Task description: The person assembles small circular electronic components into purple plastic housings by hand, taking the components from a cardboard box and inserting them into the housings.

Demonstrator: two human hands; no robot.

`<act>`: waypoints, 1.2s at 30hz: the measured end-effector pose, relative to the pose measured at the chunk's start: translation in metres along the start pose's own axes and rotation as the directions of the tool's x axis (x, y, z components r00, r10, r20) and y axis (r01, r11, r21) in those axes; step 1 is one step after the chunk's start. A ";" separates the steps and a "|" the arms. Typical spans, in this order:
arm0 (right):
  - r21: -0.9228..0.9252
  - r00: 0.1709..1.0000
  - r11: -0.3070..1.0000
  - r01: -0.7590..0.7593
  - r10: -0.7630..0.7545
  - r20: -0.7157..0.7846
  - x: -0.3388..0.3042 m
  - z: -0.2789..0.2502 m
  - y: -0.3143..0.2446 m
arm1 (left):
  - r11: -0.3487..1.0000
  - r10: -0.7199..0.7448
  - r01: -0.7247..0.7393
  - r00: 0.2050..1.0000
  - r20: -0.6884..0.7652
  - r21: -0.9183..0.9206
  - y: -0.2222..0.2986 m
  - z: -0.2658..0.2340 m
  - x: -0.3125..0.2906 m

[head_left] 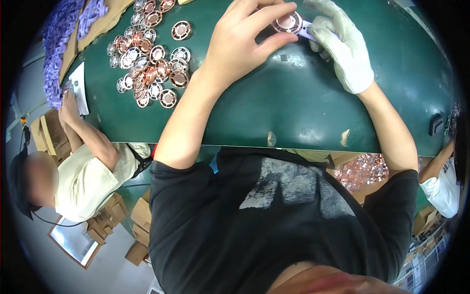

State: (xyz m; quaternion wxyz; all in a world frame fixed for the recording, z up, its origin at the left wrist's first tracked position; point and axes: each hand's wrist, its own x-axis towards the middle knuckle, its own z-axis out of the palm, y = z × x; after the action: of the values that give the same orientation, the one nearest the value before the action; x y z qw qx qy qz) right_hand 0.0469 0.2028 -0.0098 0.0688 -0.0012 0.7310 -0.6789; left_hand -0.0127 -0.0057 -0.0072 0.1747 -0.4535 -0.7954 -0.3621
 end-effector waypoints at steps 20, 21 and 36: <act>-0.031 0.994 0.998 -0.048 0.051 0.092 -0.012 -0.004 -0.001 | 0.943 -0.110 0.073 0.989 -0.097 -0.323 -0.007 0.021 -0.013; -0.218 0.994 0.976 -0.002 0.025 0.106 -0.008 -0.003 -0.003 | 0.954 -0.075 0.043 0.992 -0.098 -0.298 -0.008 0.020 -0.011; -0.575 0.946 0.761 0.300 -0.317 0.073 -0.012 0.004 0.014 | 0.801 -0.157 0.198 0.980 0.122 -0.565 -0.002 0.022 -0.004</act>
State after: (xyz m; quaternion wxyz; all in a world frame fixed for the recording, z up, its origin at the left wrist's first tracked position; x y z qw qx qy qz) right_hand 0.0603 0.2010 -0.0232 -0.0578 -0.1326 0.8929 -0.4264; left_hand -0.0109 0.0074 -0.0257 -0.0324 -0.4207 -0.6937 -0.5838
